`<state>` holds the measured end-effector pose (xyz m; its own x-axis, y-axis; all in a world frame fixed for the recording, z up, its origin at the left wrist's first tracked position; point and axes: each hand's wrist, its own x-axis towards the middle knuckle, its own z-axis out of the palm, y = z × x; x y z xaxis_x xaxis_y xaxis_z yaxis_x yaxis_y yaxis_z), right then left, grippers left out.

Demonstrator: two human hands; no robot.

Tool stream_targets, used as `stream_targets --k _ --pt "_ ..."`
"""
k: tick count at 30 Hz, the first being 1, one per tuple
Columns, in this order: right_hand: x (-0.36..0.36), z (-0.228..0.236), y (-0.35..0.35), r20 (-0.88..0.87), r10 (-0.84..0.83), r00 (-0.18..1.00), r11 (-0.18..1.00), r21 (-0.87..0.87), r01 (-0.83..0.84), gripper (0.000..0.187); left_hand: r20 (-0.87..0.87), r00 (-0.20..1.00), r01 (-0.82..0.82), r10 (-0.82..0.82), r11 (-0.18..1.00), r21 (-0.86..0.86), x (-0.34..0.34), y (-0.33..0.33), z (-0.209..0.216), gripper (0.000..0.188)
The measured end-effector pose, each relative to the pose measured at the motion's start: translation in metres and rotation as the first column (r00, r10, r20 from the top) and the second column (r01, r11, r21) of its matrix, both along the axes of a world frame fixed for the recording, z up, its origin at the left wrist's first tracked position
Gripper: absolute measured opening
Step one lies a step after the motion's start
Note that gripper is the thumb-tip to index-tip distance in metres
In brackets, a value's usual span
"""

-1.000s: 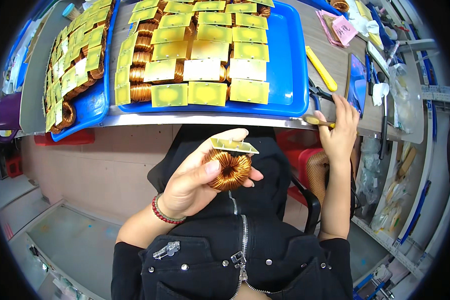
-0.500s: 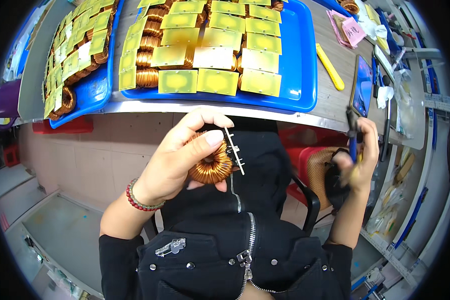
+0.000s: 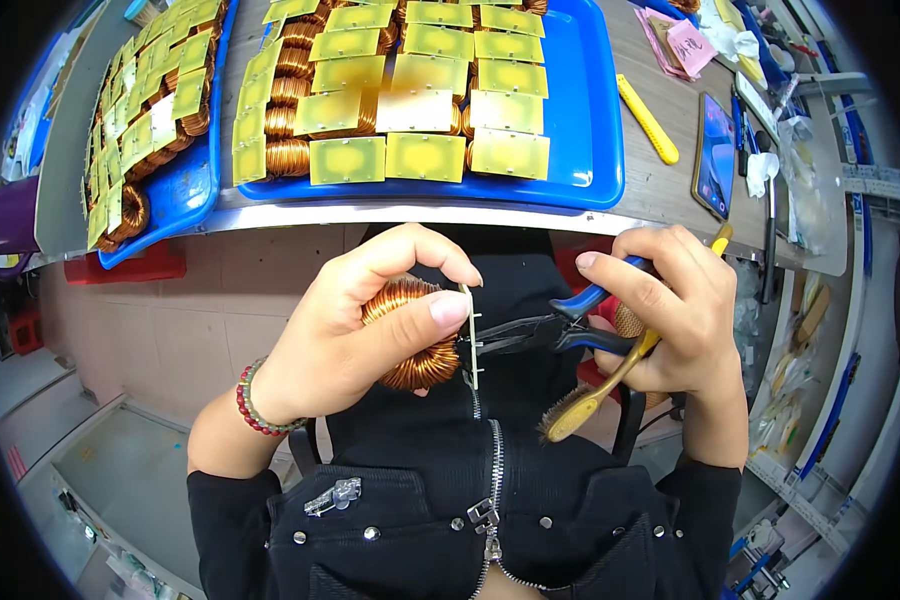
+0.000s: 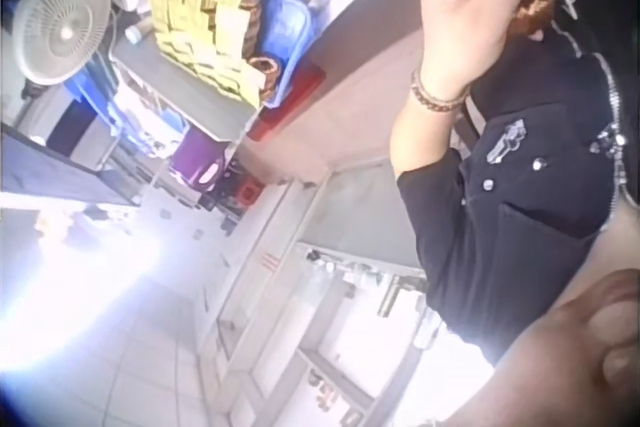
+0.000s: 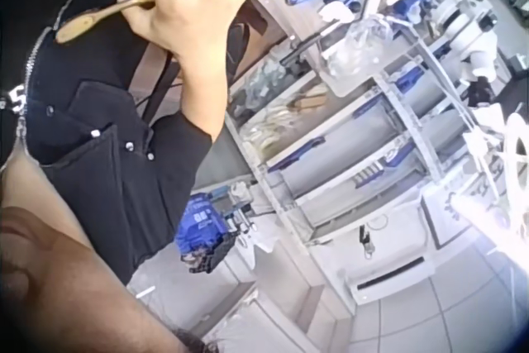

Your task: The person repeatedly picks up small toroidal inductors from a blue tray, uses a toothbrush to brush the copper windings, and occasionally uses pliers to adjust the component's leads. The person places the cleaned components back into the tray.

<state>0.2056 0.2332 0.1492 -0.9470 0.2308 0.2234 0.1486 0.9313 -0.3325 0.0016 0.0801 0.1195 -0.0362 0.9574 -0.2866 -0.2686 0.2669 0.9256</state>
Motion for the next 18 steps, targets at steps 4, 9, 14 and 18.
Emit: stream_targets --k 4,9,14,18 --pt "0.002 0.001 -0.002 0.019 0.005 1.0 0.999 0.033 -0.005 0.054 0.014 1.0 0.008 -0.008 1.0 -0.019 -0.002 -0.002 0.0 0.022" --pt "0.0 0.005 -0.004 0.011 -0.006 1.0 0.997 0.073 0.006 0.053 -0.001 1.0 0.0 0.0 1.0 -0.008 -0.002 -0.002 -0.001 0.021" --pt "0.0 -0.003 0.0 -0.047 0.033 0.998 0.994 0.103 -0.028 0.045 -0.023 1.0 0.008 -0.008 1.0 -0.011 -0.006 0.0 -0.003 0.019" --pt "0.0 -0.005 0.008 -0.065 0.084 0.994 0.996 0.048 -0.081 0.041 -0.133 0.991 0.046 -0.03 0.991 0.125 -0.007 0.003 -0.008 0.018"
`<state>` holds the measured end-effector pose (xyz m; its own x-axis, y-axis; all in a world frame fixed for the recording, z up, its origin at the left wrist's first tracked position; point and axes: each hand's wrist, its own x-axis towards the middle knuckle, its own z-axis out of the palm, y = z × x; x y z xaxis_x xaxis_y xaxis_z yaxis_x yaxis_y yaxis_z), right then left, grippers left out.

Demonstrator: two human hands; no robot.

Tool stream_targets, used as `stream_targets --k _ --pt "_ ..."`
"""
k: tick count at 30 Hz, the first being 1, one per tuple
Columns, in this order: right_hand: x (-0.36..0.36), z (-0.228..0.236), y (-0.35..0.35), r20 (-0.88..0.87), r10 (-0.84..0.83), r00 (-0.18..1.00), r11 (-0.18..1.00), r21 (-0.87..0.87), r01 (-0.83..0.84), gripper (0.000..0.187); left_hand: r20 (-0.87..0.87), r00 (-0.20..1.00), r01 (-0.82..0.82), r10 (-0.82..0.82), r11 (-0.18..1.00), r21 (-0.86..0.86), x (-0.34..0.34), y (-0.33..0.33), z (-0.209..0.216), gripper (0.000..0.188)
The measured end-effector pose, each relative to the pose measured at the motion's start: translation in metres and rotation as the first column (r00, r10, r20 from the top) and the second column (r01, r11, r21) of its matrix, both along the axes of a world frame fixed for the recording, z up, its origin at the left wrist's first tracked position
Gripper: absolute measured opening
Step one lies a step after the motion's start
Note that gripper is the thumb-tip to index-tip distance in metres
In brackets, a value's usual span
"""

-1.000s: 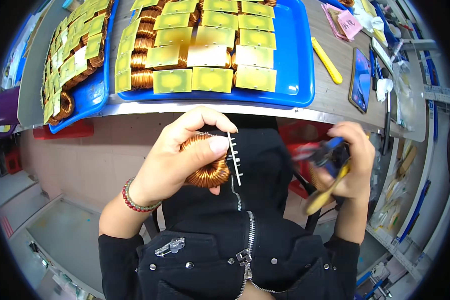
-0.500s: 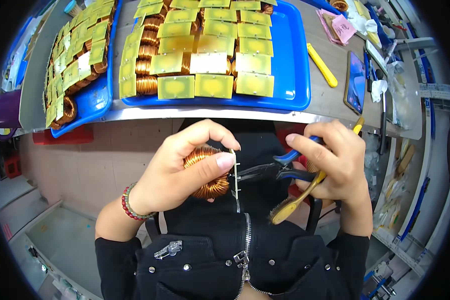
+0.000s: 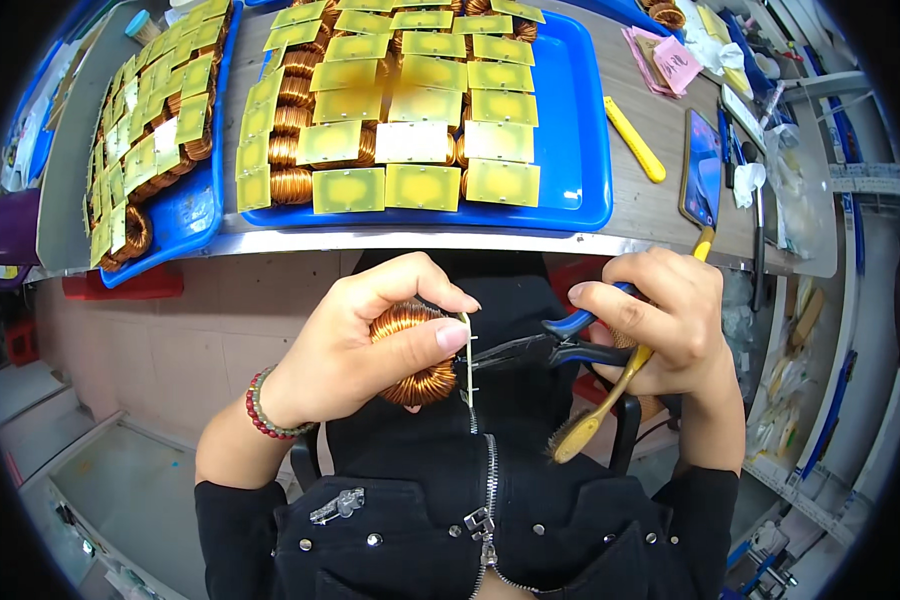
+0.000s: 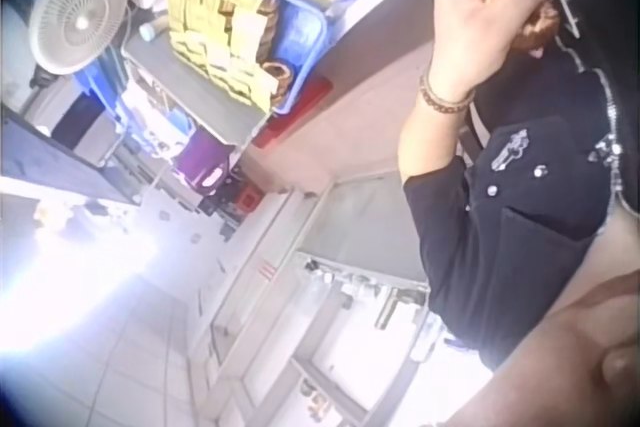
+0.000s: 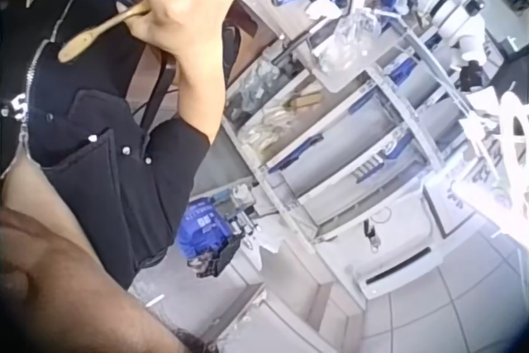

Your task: The person repeatedly picks up small toroidal inductors from a blue tray, uses a toothbrush to brush the copper windings, and occasionally uses pliers to adjust the component's leads. The person places the cleaned components back into the tray.

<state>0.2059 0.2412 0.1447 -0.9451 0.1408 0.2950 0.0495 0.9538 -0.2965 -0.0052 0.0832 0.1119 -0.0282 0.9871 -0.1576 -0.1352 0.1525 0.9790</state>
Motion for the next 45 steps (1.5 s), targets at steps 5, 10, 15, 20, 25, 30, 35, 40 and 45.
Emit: stream_targets --k 5,10,15,20,25,30,35,40,45 --pt "0.002 -0.008 0.003 -0.075 0.014 0.997 1.0 -0.008 -0.015 0.042 -0.008 0.999 -0.037 0.037 0.999 -0.025 0.002 -0.002 0.007 0.019" --pt "0.001 -0.003 -0.003 -0.067 -0.049 0.997 0.998 0.039 0.052 0.05 -0.12 0.988 -0.083 0.092 0.994 0.077 0.002 -0.003 0.005 0.017" --pt "0.004 -0.006 -0.005 -0.065 -0.061 0.996 0.997 0.051 0.065 0.045 -0.091 0.989 -0.107 0.113 0.992 0.07 0.002 -0.005 0.003 0.016" --pt "0.003 -0.004 -0.008 -0.064 -0.056 0.996 0.997 0.04 0.058 0.04 -0.134 0.987 -0.08 0.089 0.995 0.067 0.002 -0.007 0.002 0.017" --pt "0.002 -0.005 -0.007 -0.131 -0.088 0.988 0.996 0.003 0.089 0.039 -0.074 0.994 -0.082 0.08 0.996 -0.03 0.005 -0.004 0.008 0.018" --pt "0.031 -0.009 0.011 -0.137 -0.349 0.927 0.937 -0.035 0.348 0.056 0.169 0.984 -0.017 0.051 0.979 -0.201 0.01 -0.001 0.01 0.045" --pt "0.068 -0.068 0.038 -0.155 -0.763 0.628 0.643 -0.08 0.761 0.051 0.403 0.914 0.025 0.051 0.983 -0.18 0.02 -0.006 -0.029 0.045" --pt "0.053 -0.092 0.042 -0.157 -0.792 0.59 0.601 -0.037 0.798 0.055 0.769 0.639 0.1 0.017 0.989 -0.106 0.035 -0.012 -0.053 0.032" --pt "0.048 -0.099 0.043 -0.25 -0.783 0.57 0.609 -0.116 0.785 0.063 0.875 0.47 -0.061 0.114 0.993 -0.096 0.05 -0.022 -0.053 0.022"
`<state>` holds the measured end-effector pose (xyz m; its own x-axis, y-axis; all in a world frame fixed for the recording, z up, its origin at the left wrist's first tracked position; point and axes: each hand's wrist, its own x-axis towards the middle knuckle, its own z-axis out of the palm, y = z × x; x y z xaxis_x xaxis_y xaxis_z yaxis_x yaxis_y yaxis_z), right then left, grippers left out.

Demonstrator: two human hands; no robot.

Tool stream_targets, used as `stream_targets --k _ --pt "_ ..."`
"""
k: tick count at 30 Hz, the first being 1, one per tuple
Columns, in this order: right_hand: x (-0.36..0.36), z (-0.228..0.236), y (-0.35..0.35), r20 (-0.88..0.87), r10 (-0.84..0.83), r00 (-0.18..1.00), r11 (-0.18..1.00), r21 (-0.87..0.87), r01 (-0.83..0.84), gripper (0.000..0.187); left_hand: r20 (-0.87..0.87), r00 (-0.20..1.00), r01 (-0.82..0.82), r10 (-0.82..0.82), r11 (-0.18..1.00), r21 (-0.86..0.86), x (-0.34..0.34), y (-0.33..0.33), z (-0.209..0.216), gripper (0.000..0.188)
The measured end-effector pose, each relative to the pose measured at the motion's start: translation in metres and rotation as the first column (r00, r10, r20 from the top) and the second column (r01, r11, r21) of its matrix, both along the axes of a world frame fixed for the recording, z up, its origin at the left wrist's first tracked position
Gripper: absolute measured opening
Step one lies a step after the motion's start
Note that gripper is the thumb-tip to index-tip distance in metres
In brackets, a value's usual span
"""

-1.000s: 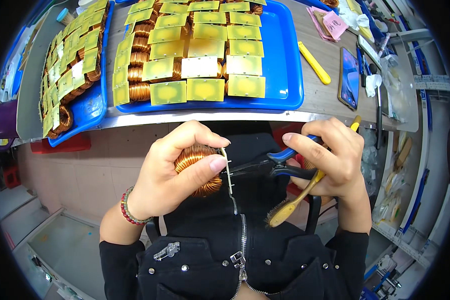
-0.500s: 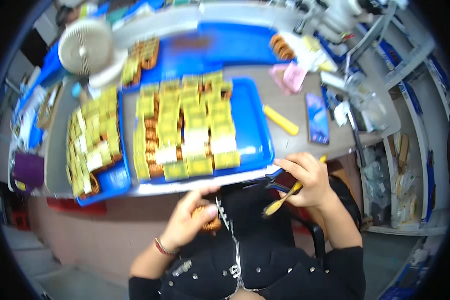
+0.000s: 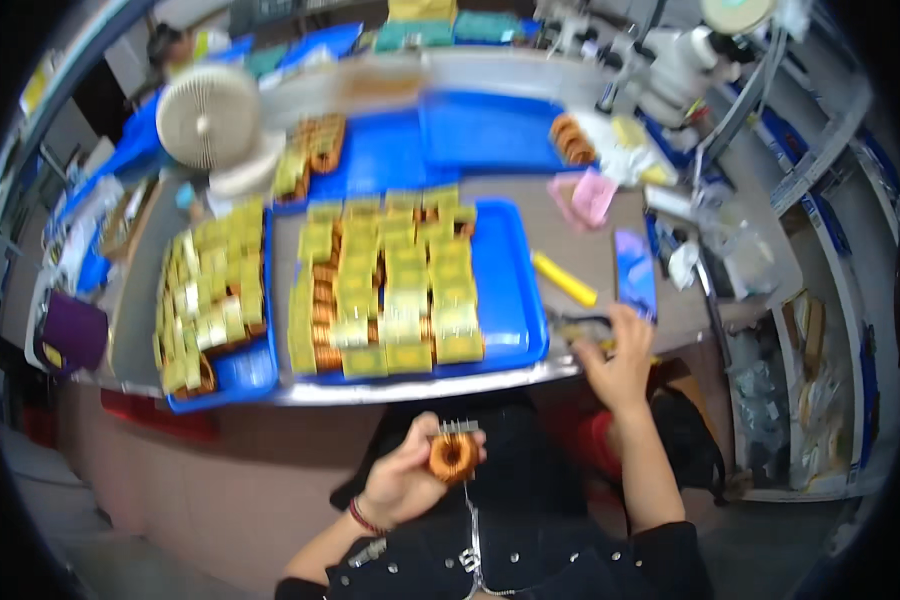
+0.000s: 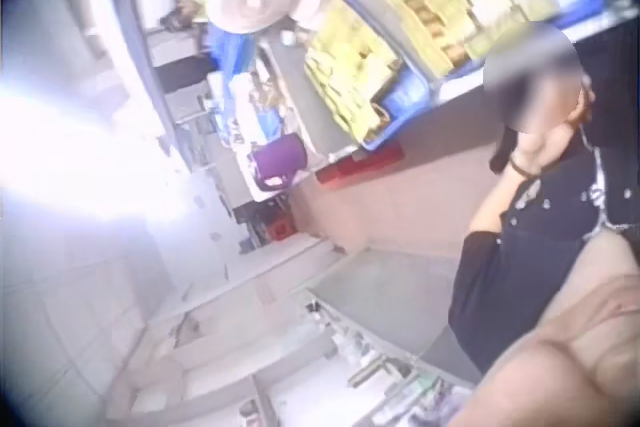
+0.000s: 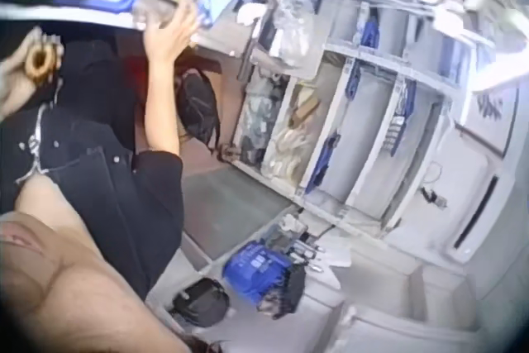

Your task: The person repeatedly picks up small toroidal inductors from a blue tray, uses a toothbrush to brush the copper windings, and occasionally uses pliers to adjust the component's leads. The person places the cleaned components back into the tray.

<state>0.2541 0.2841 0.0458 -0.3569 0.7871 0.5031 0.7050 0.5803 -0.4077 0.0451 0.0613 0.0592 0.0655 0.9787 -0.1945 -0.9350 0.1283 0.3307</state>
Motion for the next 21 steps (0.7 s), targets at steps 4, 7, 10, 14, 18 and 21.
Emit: stream_targets --k 4,7,10,14,18,21 --pt "0.017 0.033 -0.051 -0.427 -0.065 0.902 0.961 -0.27 -0.058 0.013 0.155 0.988 -0.006 -0.001 0.999 0.045 0.009 -0.005 -0.012 0.045" --pt "-0.004 0.033 -0.096 -0.344 0.372 0.862 0.928 0.149 -0.341 0.012 0.187 0.981 -0.072 0.057 0.995 0.071 0.02 -0.013 -0.019 0.044" --pt "-0.021 0.03 -0.135 0.088 0.581 0.809 0.79 0.179 -0.586 0.012 0.073 0.995 -0.073 0.072 0.997 0.01 0.028 -0.018 -0.014 0.047" --pt "-0.02 0.014 -0.099 -0.186 0.258 0.948 0.96 0.16 -0.229 0.006 0.182 0.976 -0.134 0.121 0.989 0.066 0.023 -0.029 -0.026 0.044" --pt "-0.022 0.03 -0.143 0.07 0.636 0.769 0.761 0.112 -0.639 0.011 0.098 0.984 -0.153 0.146 0.986 0.07 0.025 -0.023 -0.022 0.045" --pt "-0.019 0.03 -0.112 -0.027 0.314 0.949 0.941 0.14 -0.308 0.018 0.032 0.979 -0.202 0.2 0.974 0.099 0.018 -0.028 -0.026 0.045"
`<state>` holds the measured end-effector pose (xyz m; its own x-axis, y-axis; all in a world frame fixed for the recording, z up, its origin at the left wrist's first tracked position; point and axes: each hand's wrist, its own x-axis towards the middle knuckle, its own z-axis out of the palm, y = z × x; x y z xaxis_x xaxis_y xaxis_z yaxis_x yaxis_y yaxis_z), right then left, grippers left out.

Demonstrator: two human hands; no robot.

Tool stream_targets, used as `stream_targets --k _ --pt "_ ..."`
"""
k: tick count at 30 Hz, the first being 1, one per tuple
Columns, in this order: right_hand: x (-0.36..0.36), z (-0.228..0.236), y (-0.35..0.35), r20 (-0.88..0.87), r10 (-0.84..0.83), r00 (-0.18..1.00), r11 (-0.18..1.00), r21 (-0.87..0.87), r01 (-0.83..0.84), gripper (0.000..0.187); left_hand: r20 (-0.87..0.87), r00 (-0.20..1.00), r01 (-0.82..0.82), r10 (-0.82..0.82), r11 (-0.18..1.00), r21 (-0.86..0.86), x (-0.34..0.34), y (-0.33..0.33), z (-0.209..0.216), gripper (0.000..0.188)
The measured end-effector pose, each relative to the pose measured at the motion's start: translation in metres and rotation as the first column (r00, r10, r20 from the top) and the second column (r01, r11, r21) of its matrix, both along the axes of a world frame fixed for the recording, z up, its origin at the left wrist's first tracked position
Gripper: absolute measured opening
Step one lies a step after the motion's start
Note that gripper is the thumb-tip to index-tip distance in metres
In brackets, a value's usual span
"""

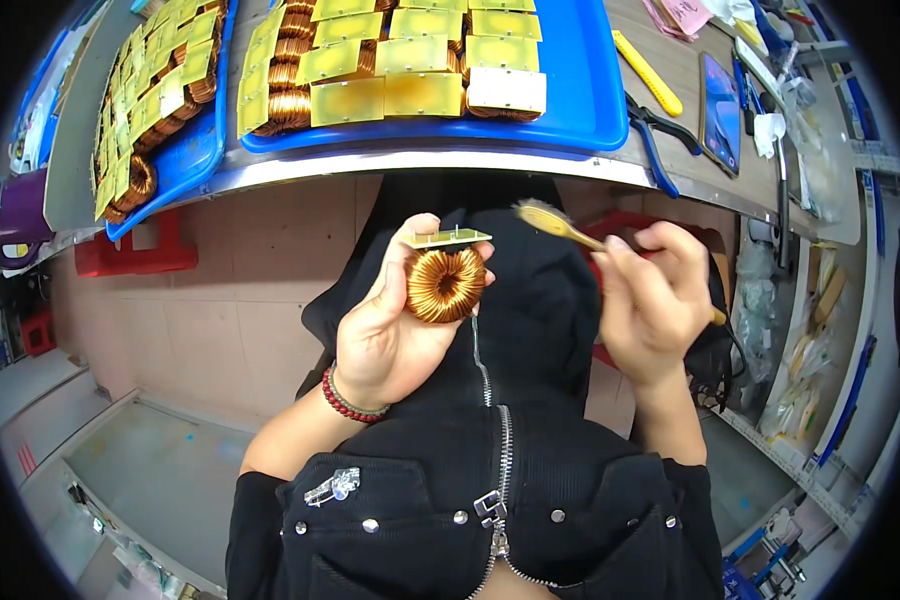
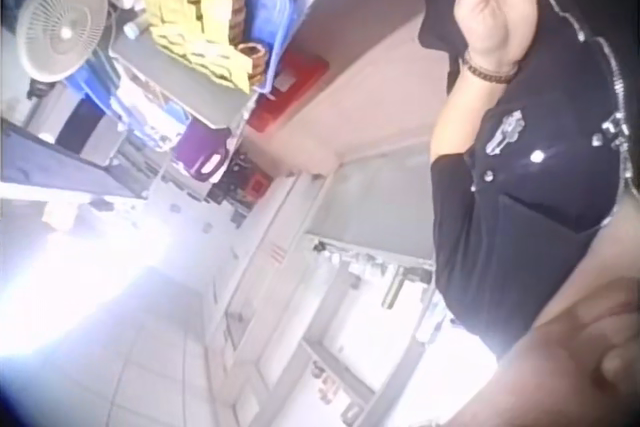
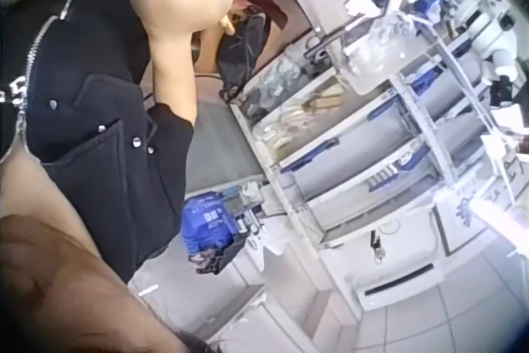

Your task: The person repeatedly picks up small toroidal inductors from a blue tray, uses a toothbrush to brush the copper windings, and occasionally uses pliers to adjust the component's leads. The person places the cleaned components back into the tray.

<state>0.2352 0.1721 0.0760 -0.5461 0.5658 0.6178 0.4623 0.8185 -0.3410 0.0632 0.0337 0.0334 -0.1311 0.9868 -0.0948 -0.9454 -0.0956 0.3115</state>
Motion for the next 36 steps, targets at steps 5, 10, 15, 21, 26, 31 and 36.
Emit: stream_targets --k 5,10,15,21,26,31,36 --pt "-0.008 0.008 -0.019 0.133 0.259 0.957 0.966 -0.019 -0.258 0.01 -0.26 0.961 -0.107 0.095 0.994 -0.034 -0.001 0.008 0.013 0.053" --pt "-0.01 0.014 -0.006 0.042 0.21 0.977 0.977 -0.047 -0.208 0.012 -0.273 0.957 -0.101 0.095 0.995 -0.008 -0.01 0.011 0.012 0.052" --pt "-0.002 0.016 0.015 0.232 0.09 0.969 0.995 -0.069 -0.076 0.012 -0.157 0.981 -0.121 0.112 0.992 -0.045 -0.015 0.009 0.006 0.051" --pt "-0.032 0.027 -0.003 0.083 0.475 0.876 0.867 -0.215 -0.449 0.021 -0.212 0.974 -0.088 0.077 0.995 -0.04 -0.013 0.02 0.011 0.048" --pt "-0.033 0.029 -0.009 0.239 0.291 0.926 0.938 -0.264 -0.226 0.015 -0.316 0.93 -0.198 0.188 0.98 -0.001 -0.016 0.019 0.008 0.048" --pt "-0.017 0.042 0.011 0.07 0.632 0.772 0.623 -0.638 -0.452 0.014 -0.258 0.952 -0.168 0.166 0.986 0.014 -0.017 0.018 0.006 0.05" --pt "-0.056 0.039 0.0 -0.099 0.837 0.538 0.379 -0.604 -0.701 0.018 -0.296 0.95 -0.106 0.104 0.994 0.011 -0.016 0.026 0.011 0.052"
